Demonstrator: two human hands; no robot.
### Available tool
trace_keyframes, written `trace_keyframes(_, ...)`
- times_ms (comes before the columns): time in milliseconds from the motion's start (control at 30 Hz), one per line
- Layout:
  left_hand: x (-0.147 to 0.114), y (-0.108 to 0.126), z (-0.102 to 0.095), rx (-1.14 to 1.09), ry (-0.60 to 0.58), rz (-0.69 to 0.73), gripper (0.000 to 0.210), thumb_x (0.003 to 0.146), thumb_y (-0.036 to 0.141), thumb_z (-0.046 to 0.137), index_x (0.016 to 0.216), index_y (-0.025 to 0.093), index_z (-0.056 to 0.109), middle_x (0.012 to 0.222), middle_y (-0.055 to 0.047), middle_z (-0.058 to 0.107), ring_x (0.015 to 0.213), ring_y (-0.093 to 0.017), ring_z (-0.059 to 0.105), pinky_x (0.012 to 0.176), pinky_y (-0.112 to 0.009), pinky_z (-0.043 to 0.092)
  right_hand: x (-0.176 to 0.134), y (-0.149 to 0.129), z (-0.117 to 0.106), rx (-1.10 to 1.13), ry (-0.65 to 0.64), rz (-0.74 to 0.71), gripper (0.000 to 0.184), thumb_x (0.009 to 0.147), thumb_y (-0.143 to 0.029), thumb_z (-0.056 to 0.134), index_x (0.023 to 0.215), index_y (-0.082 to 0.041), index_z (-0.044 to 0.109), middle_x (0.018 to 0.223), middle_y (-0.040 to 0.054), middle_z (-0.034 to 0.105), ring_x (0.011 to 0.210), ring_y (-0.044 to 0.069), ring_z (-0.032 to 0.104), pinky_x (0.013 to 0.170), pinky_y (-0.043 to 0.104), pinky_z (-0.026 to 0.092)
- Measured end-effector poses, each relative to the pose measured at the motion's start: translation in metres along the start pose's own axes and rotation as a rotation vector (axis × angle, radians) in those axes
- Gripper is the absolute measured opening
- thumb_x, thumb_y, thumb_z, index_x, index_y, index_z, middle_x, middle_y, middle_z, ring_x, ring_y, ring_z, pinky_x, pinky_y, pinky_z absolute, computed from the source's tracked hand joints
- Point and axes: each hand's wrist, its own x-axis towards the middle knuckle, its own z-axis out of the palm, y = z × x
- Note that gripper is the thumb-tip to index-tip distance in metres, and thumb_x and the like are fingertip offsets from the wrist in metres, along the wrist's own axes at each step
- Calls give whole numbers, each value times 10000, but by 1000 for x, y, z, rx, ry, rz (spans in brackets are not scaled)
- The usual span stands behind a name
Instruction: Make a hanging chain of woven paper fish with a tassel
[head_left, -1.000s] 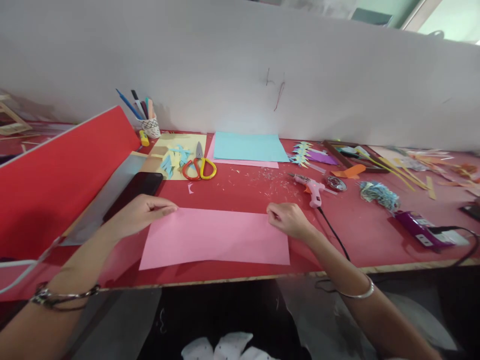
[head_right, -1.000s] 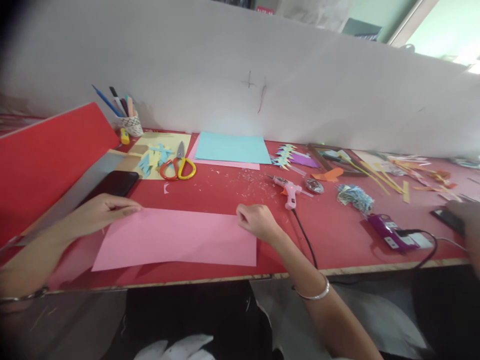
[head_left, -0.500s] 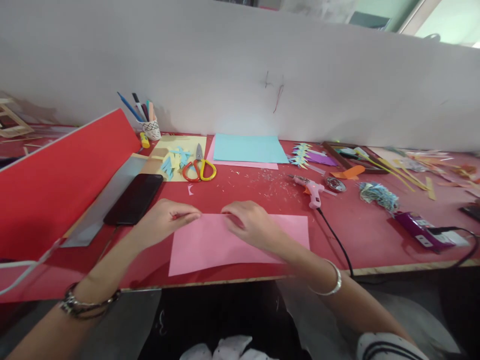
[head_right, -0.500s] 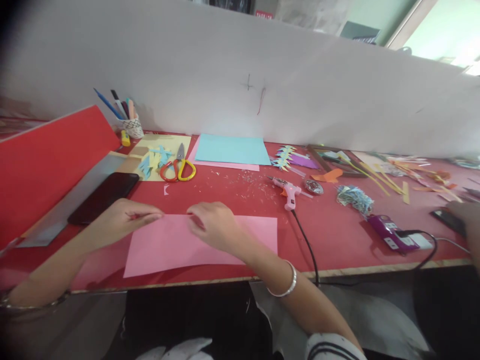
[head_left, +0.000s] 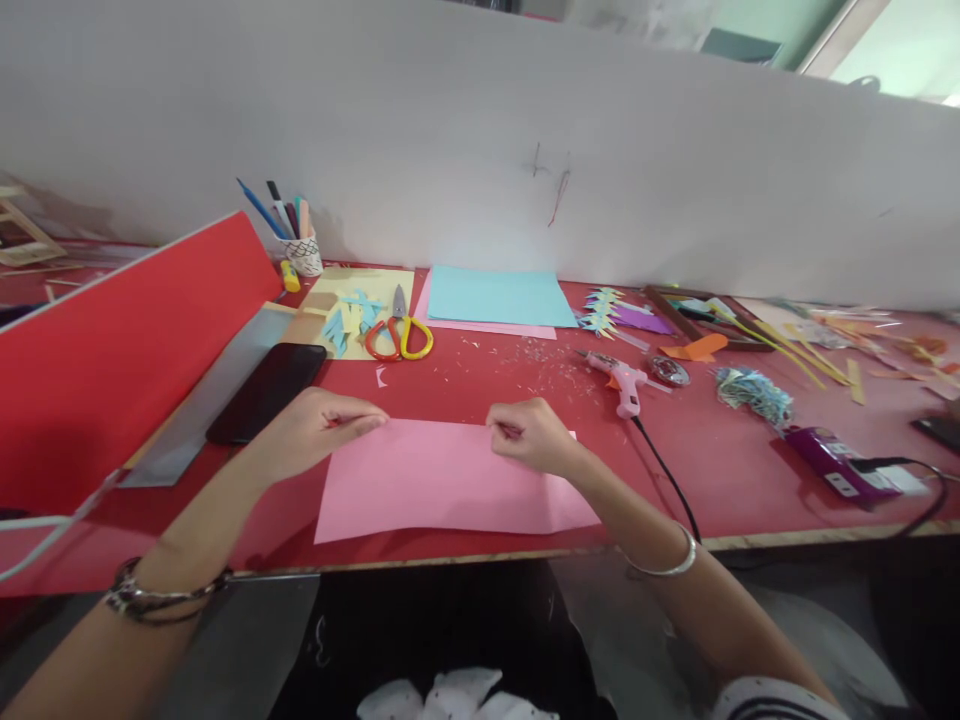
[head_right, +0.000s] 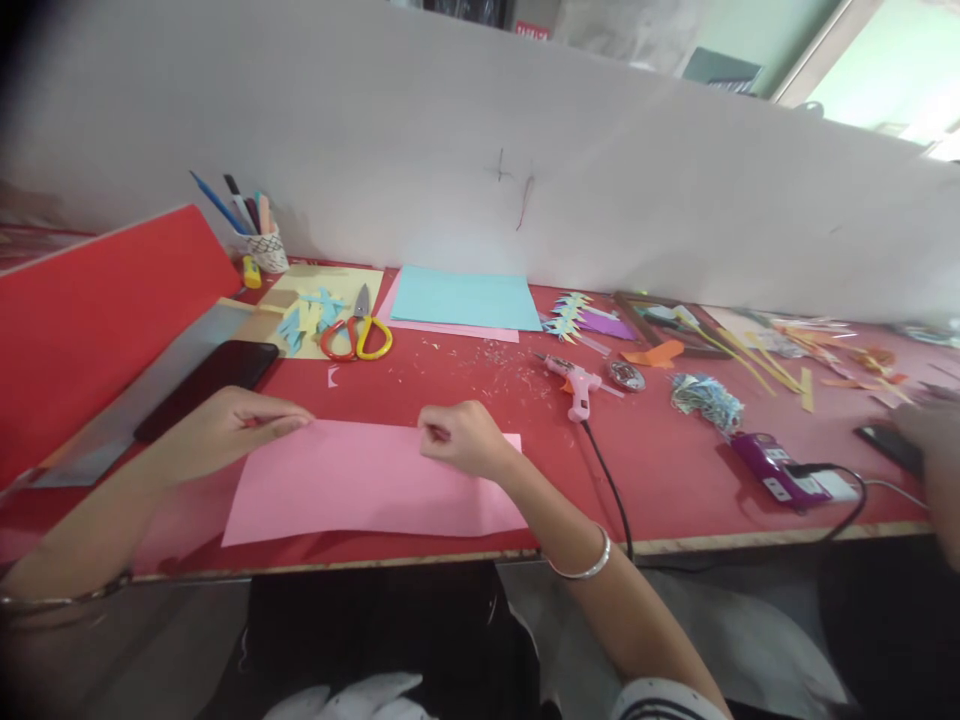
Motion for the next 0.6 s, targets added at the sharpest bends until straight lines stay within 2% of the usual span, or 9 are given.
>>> trace_keyframes(267, -13, -17, -24, 31, 75, -148, 315, 692, 430, 529, 740, 167, 696, 820, -29, 714, 796, -208, 606, 702, -245, 464, -30, 38, -22, 17, 54, 105, 97, 588, -196, 348, 492, -194, 333, 429, -63, 317, 407, 56, 270, 433, 175, 225)
trace_keyframes(400, -20, -22, -38, 57, 145, -216, 396, 663, 504, 536, 773, 160, 698, 847, -42, 713, 815, -212, 605, 735, -261, 463, -38, 61, -29, -8, 147, 179, 102, 599, -192, 363, 499, -200, 345, 424, -54, 350, 401, 70, 323, 424, 192, 241)
trace_keyframes(467, -20, -22, -40, 73, 123, -218, 431, 652, 540, 538, 778, 160, 699, 852, -47, 713, 814, -218, 606, 737, -266, 464, -35, 61, -33, -22, 224, 212, 104, 651, -192, 365, 551, -201, 391, 474, -32, 427, 443, 89, 392, 458, 204, 297)
trace_keyframes(533, -18, -22, -38, 104, 61, -208, 437, 652, 549, 545, 783, 163, 702, 856, -49, 712, 807, -219, 607, 737, -261, 460, -27, 50, -35, -21, 292, 207, 127, 720, -194, 355, 656, -196, 464, 607, 6, 535, 559, 115, 487, 554, 227, 372)
trace_keyframes(600, -16, -19, -34, 107, 33, -188, 416, 665, 534, 546, 781, 166, 704, 852, -45, 713, 802, -217, 607, 731, -251, 456, -17, 31, -33, -4, 298, 112, 171, 772, -198, 367, 819, -190, 530, 811, 48, 598, 751, 143, 546, 697, 267, 407)
